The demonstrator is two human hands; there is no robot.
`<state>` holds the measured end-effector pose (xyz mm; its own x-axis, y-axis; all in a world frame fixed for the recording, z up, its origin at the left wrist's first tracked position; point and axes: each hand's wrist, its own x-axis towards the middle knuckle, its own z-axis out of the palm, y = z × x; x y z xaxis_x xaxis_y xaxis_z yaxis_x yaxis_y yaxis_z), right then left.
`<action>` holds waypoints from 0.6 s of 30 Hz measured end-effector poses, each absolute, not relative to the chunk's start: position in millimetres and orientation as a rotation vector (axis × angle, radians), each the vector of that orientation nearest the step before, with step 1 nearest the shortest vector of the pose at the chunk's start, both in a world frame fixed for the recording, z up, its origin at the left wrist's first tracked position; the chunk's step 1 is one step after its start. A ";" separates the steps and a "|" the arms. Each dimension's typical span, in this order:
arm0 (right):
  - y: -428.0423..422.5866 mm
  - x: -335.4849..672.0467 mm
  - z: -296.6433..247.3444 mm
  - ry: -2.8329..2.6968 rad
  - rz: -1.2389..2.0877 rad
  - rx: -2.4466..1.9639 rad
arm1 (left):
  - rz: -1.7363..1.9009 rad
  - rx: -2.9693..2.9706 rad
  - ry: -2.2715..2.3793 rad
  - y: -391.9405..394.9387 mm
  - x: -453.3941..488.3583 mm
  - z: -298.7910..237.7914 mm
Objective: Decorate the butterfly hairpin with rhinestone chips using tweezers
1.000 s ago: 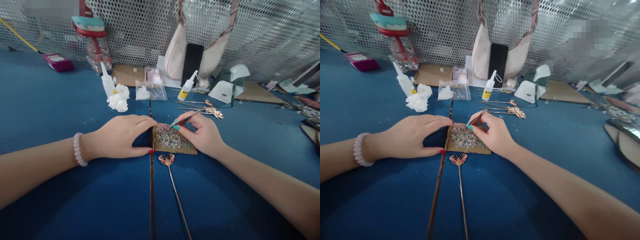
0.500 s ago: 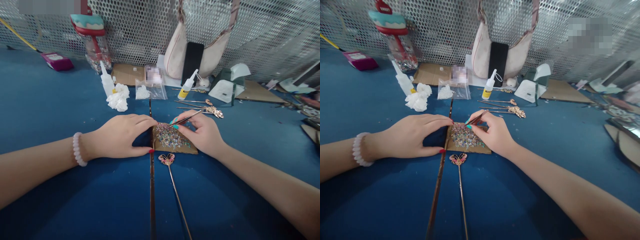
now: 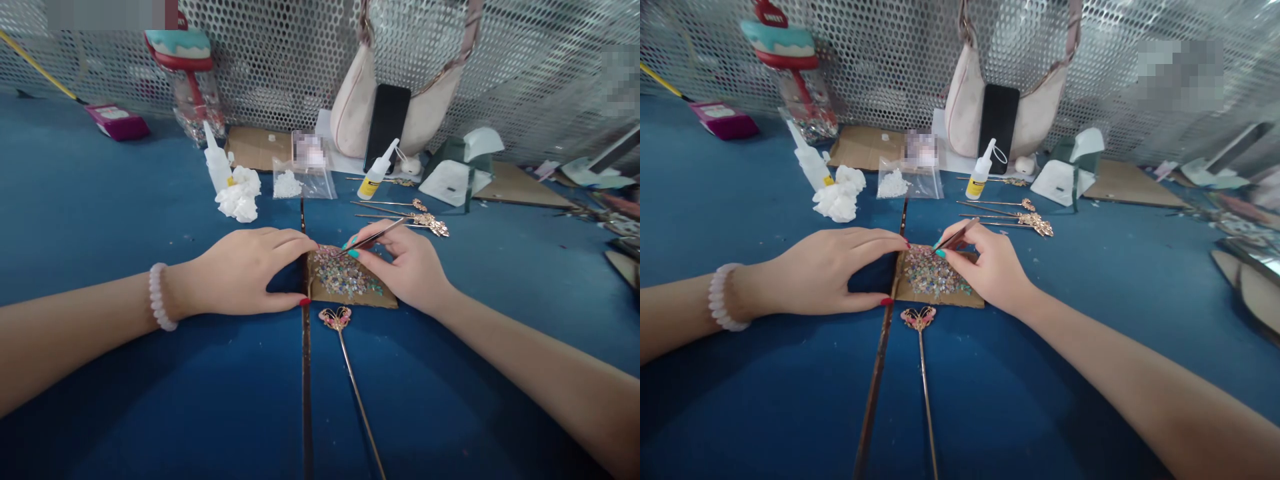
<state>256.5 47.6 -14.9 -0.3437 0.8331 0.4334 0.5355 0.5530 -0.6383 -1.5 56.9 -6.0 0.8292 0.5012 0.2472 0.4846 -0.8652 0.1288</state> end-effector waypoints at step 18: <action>42.8 269.5 -11.9 -1.972 0.556 -1.178 | 0.461 2.950 0.843 55.1 -2.0 -5.7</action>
